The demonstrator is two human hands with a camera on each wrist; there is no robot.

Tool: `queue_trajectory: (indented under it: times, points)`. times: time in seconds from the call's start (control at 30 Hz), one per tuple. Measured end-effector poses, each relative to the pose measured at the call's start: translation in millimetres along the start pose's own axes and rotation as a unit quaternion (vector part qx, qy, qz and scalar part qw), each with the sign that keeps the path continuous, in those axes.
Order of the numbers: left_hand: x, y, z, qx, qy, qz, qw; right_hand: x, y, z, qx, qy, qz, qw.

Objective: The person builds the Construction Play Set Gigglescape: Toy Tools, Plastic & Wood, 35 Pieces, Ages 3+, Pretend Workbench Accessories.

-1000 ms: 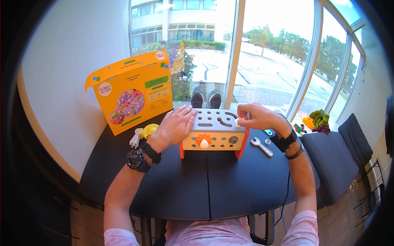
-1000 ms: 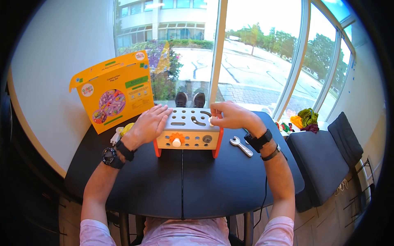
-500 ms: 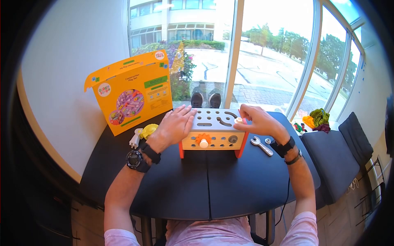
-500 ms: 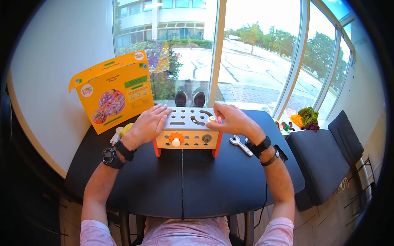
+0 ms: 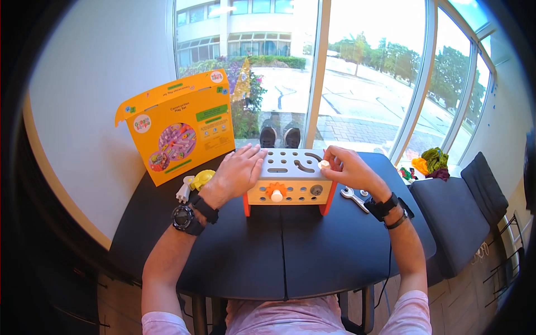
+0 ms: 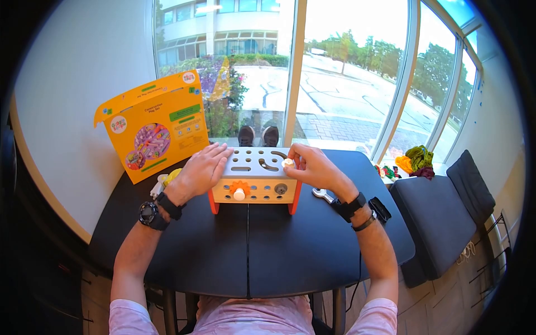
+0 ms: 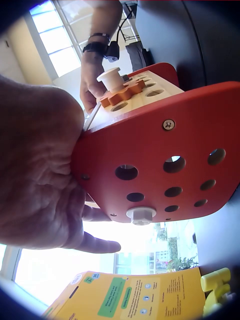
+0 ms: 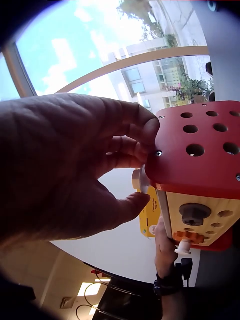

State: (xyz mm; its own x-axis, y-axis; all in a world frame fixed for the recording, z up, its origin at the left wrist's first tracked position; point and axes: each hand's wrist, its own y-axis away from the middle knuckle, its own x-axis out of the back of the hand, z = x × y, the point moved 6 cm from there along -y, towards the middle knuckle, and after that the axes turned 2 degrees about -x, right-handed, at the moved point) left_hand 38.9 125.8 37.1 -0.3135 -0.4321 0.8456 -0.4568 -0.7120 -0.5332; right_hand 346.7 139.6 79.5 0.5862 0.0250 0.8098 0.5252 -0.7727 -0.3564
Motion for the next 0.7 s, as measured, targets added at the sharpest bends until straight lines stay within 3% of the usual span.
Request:
queue_trajectory:
  times: [0.2,0.3,0.4,0.5,0.6,0.7]
  points:
    - [5,1,5,-0.001,0.014,0.01,1.0,4,4,-4,0.002,0.015,0.008,1.0]
    - [16,-2,-1,-0.004,0.085,0.026,0.996,7,11,-7,-0.021,0.035,0.021,0.999]
    - [46,-7,-30,0.048,0.177,0.104,0.978,13,17,-5,-0.038,0.047,0.023,0.998]
    - [49,7,-83,0.104,0.217,0.059,0.969,20,33,-5,-0.046,0.048,0.025,0.997]
    - [20,50,-148,0.188,-0.021,-0.092,0.978,25,47,2,-0.058,0.041,0.022,0.997]
    - [19,83,-163,0.301,-0.034,-0.213,0.929,27,57,14,-0.069,0.033,0.02,0.997]
